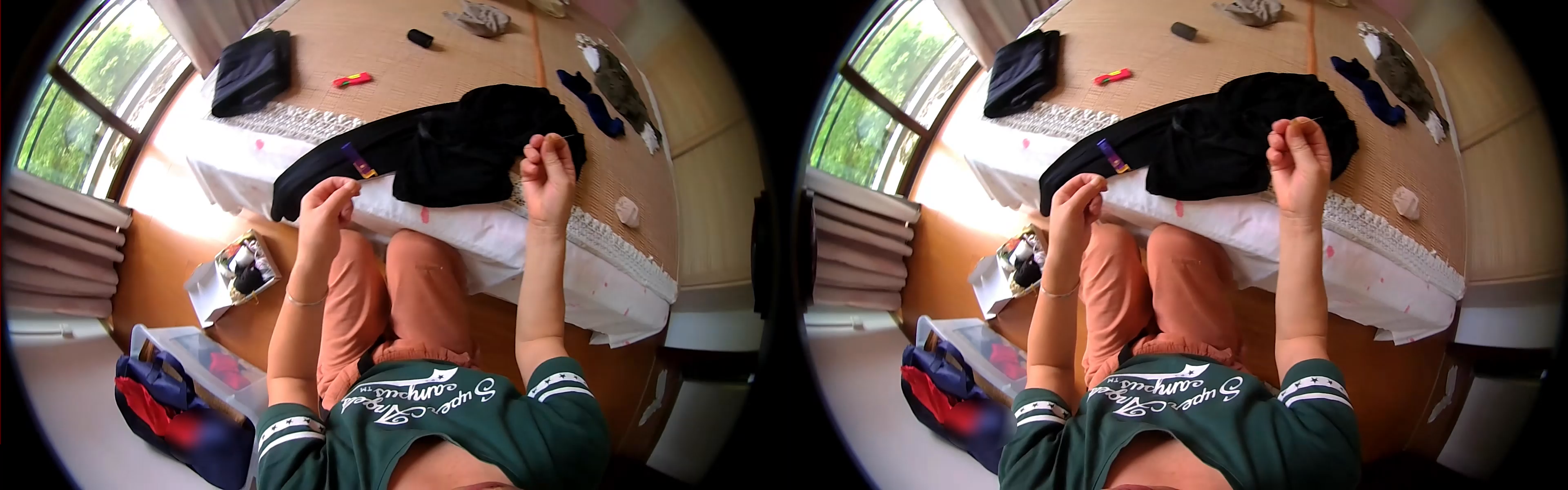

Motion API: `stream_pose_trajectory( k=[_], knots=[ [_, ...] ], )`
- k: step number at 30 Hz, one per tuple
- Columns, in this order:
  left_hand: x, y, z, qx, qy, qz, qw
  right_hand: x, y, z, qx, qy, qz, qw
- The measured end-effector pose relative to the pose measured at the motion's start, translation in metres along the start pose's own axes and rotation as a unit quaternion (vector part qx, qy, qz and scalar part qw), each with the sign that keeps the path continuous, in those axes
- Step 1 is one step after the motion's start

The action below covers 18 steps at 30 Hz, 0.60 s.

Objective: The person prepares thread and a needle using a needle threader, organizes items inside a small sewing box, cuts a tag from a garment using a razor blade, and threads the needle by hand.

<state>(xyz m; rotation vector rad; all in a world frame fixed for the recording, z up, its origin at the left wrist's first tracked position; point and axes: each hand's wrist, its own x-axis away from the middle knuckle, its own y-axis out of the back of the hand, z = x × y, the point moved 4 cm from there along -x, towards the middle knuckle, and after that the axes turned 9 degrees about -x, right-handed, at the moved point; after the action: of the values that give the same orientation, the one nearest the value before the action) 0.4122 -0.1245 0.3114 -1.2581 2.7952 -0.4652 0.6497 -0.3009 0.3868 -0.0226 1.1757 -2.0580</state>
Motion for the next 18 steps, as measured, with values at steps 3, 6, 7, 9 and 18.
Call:
stream_pose_trajectory(
  k=[3,6,7,9,18],
  knots=[
    [0.0,0.003,0.003,0.032,0.009,-0.008,0.999,-0.001,0.0,-0.001,-0.008,0.0,-0.007,1.0],
    [0.001,0.008,0.009,0.07,0.01,-0.034,0.997,-0.002,0.0,-0.002,-0.009,-0.004,0.0,1.0],
    [0.001,0.009,0.009,0.069,0.011,-0.04,0.997,-0.003,0.0,-0.002,-0.011,-0.005,-0.002,1.0],
    [0.003,0.013,0.011,0.084,0.008,-0.056,0.995,-0.004,-0.001,-0.003,-0.007,-0.008,0.0,1.0],
    [0.009,0.021,-0.002,0.055,-0.041,-0.051,0.996,-0.01,-0.015,0.004,0.113,-0.023,0.021,0.993]
  ],
)
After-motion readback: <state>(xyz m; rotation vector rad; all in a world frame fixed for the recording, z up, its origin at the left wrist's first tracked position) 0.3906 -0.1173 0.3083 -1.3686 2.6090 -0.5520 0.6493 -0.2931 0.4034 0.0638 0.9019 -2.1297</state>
